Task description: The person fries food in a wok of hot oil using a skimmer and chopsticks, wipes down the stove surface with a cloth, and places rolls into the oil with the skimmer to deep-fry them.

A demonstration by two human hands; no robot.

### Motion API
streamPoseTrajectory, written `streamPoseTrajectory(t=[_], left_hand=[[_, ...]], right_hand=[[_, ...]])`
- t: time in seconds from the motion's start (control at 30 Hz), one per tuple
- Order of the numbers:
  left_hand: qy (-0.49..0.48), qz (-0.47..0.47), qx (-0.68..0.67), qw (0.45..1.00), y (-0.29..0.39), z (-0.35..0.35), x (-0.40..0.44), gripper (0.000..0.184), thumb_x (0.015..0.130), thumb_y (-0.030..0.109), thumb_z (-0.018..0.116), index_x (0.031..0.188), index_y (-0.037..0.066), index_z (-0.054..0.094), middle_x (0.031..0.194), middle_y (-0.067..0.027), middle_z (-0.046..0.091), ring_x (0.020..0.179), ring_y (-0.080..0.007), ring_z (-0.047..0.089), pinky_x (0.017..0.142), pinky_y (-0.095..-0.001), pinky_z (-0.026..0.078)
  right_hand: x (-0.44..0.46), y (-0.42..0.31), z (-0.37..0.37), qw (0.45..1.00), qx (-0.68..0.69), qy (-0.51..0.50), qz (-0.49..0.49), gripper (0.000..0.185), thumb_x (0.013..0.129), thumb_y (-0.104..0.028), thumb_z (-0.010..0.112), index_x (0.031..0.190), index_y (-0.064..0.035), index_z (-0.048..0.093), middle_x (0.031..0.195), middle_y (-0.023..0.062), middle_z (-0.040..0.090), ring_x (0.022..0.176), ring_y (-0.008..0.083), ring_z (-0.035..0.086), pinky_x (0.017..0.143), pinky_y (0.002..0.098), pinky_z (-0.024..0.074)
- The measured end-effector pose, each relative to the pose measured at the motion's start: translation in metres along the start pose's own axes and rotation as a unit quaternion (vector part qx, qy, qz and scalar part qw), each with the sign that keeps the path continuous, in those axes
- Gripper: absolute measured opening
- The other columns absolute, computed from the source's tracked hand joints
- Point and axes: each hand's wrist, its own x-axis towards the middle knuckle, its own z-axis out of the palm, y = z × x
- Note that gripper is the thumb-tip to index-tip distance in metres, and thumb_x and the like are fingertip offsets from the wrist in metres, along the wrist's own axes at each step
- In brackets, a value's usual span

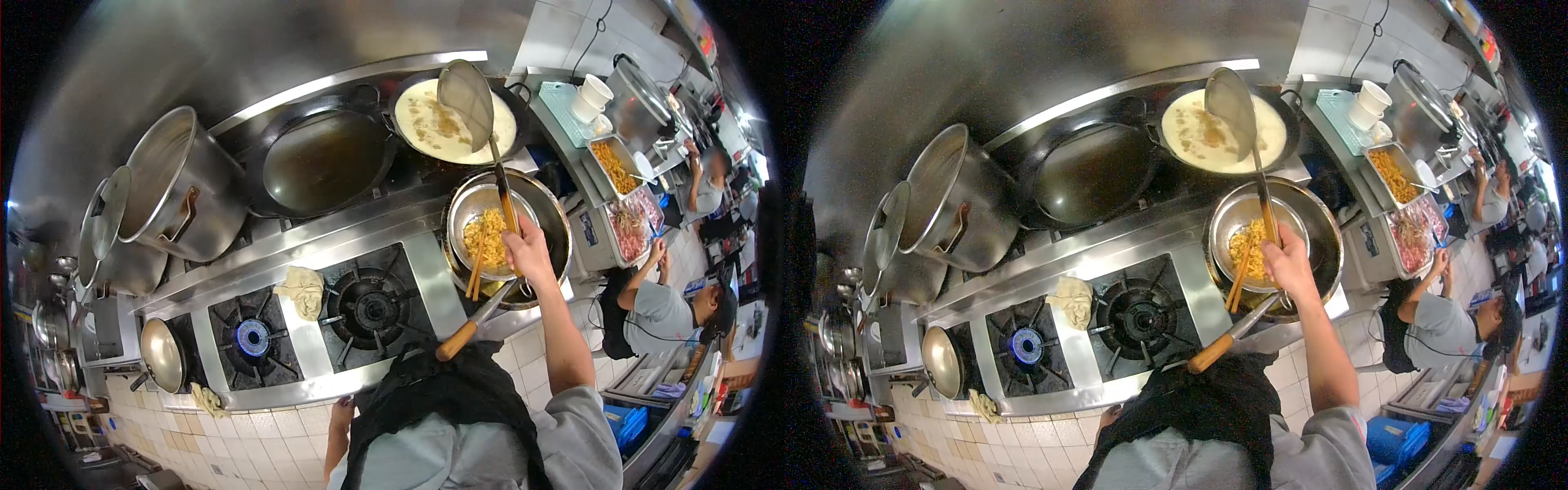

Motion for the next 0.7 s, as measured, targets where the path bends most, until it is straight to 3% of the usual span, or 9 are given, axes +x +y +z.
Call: streamPoseTrajectory(t=[0.07, 0.27, 0.33, 0.57, 0.7], left_hand=[[-0.003, 0.028, -0.008, 1.0, -0.008, 0.001, 0.006, 0.047, 0.091, 0.015, 0.064, 0.13, -0.011, 0.056, 0.118, -0.0226, 0.067, 0.107, -0.0246, 0.065, 0.089, -0.0339, 0.05], [0.004, -0.01, 0.019, 1.0, 0.01, -0.004, 0.0, 0.046, 0.09, 0.013, 0.063, 0.13, -0.009, 0.057, 0.125, -0.0223, 0.065, 0.113, -0.0288, 0.063, 0.094, -0.0354, 0.049], [0.018, -0.035, 0.028, 0.999, 0.046, -0.008, -0.025, 0.046, 0.09, 0.012, 0.063, 0.13, -0.01, 0.056, 0.127, -0.0226, 0.064, 0.115, -0.0292, 0.062, 0.096, -0.0353, 0.048], [0.036, -0.043, 0.004, 0.998, 0.045, -0.007, -0.033, 0.052, 0.09, 0.014, 0.065, 0.132, -0.014, 0.052, 0.128, -0.0254, 0.062, 0.117, -0.03, 0.062, 0.098, -0.0352, 0.047], [0.023, -0.041, -0.003, 0.999, 0.027, -0.004, -0.021, 0.052, 0.09, 0.015, 0.065, 0.132, -0.014, 0.052, 0.126, -0.0252, 0.063, 0.116, -0.0297, 0.062, 0.097, -0.0353, 0.048]], right_hand=[[0.003, 0.007, -0.001, 1.0, 0.007, -0.001, 0.007, 0.028, 0.092, -0.009, 0.053, 0.118, 0.0017, 0.056, 0.06, 0.0012, 0.051, 0.046, 0.0101, 0.047, 0.042, 0.0274, 0.0374], [0.017, 0.013, 0.014, 0.997, 0.07, 0.013, 0.023, 0.013, 0.09, -0.006, 0.053, 0.1, 0.0002, 0.057, 0.06, 0.0025, 0.051, 0.047, 0.0105, 0.049, 0.042, 0.0273, 0.0382], [0.018, 0.007, 0.022, 0.988, 0.151, 0.001, 0.043, 0.006, 0.088, -0.005, 0.053, 0.093, -0.0021, 0.055, 0.061, 0.0035, 0.051, 0.048, 0.0116, 0.049, 0.044, 0.0275, 0.0393], [0.011, 0.008, 0.021, 0.981, 0.187, -0.032, 0.036, 0.009, 0.087, -0.006, 0.055, 0.095, -0.0026, 0.056, 0.067, 0.0036, 0.054, 0.048, 0.0116, 0.049, 0.044, 0.0275, 0.0403], [0.005, 0.012, 0.02, 0.975, 0.217, -0.031, 0.046, 0.022, 0.087, -0.005, 0.056, 0.109, -0.0017, 0.058, 0.071, 0.0031, 0.055, 0.049, 0.0114, 0.049, 0.044, 0.0273, 0.0407]])
